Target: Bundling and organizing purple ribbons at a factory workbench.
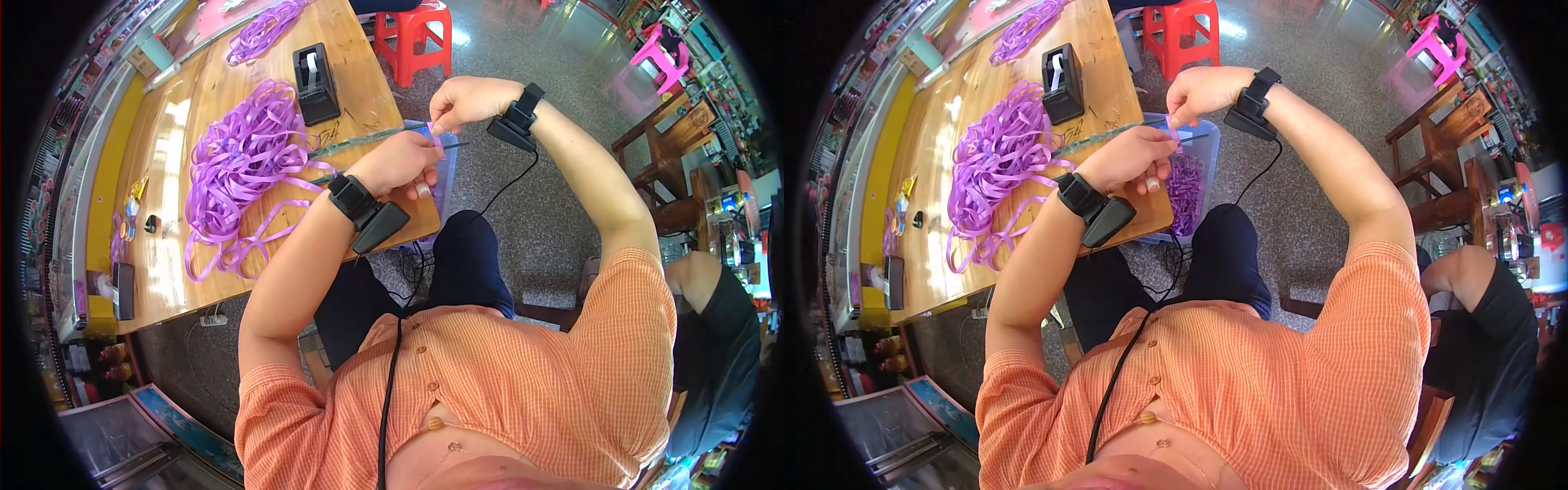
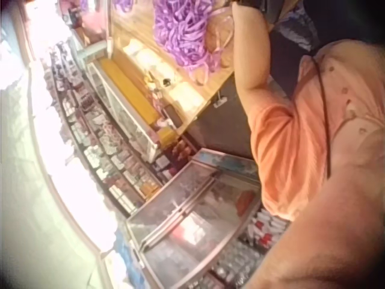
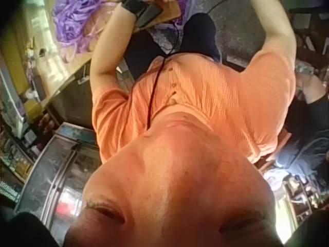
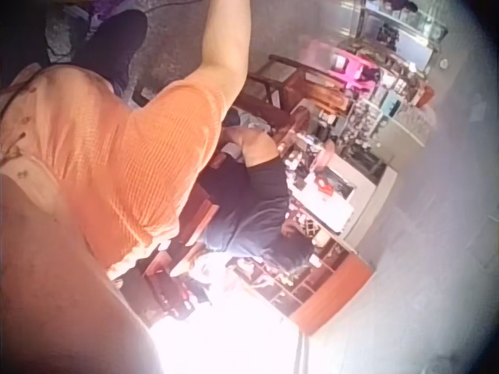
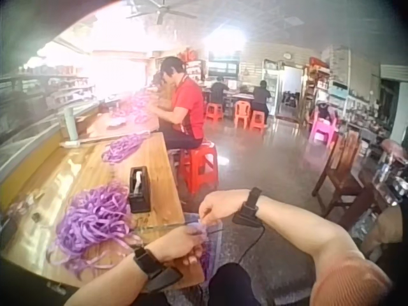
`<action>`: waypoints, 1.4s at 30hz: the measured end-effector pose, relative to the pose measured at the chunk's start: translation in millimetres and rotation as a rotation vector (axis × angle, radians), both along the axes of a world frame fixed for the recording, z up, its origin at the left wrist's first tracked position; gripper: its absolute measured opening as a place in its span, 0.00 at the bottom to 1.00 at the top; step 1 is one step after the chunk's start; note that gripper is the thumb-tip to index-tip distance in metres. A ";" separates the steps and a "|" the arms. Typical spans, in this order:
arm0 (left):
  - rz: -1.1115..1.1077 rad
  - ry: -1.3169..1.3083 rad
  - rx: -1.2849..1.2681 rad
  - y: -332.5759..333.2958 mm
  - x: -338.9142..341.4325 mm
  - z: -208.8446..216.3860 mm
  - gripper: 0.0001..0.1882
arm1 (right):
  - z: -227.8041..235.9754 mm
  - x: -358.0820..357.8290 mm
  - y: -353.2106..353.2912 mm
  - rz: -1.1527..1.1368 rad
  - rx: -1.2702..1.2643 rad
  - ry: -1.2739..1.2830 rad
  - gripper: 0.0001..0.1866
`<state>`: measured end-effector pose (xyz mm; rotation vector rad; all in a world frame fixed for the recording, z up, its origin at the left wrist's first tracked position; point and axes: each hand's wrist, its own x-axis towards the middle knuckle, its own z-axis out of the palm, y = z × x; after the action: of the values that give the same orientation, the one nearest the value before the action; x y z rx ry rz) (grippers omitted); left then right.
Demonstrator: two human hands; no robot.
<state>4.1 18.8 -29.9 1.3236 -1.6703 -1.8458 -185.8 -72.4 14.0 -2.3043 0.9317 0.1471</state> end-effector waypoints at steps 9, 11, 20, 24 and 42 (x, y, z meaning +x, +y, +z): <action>0.018 -0.012 -0.022 1.6 1.4 1.6 0.12 | 14.7 4.5 31.8 -0.245 -0.286 0.255 0.14; 0.021 0.004 -0.013 1.7 1.2 0.2 0.12 | 10.8 -2.7 31.8 -0.203 -0.423 0.244 0.11; 0.030 -0.002 -0.032 2.2 -1.5 3.2 0.11 | -21.2 0.4 23.3 0.318 -0.679 -0.144 0.15; 0.027 -0.012 -0.036 5.3 -1.1 5.7 0.11 | -18.9 14.4 28.6 0.295 -0.620 -0.020 0.17; 0.015 0.014 0.007 2.1 2.5 2.1 0.12 | -115.1 -35.7 41.0 -0.519 0.919 -1.026 0.17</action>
<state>6.6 21.0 -27.8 1.3191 -1.6438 -1.8506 -221.5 -31.4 -101.1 -0.9884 0.6408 -0.6386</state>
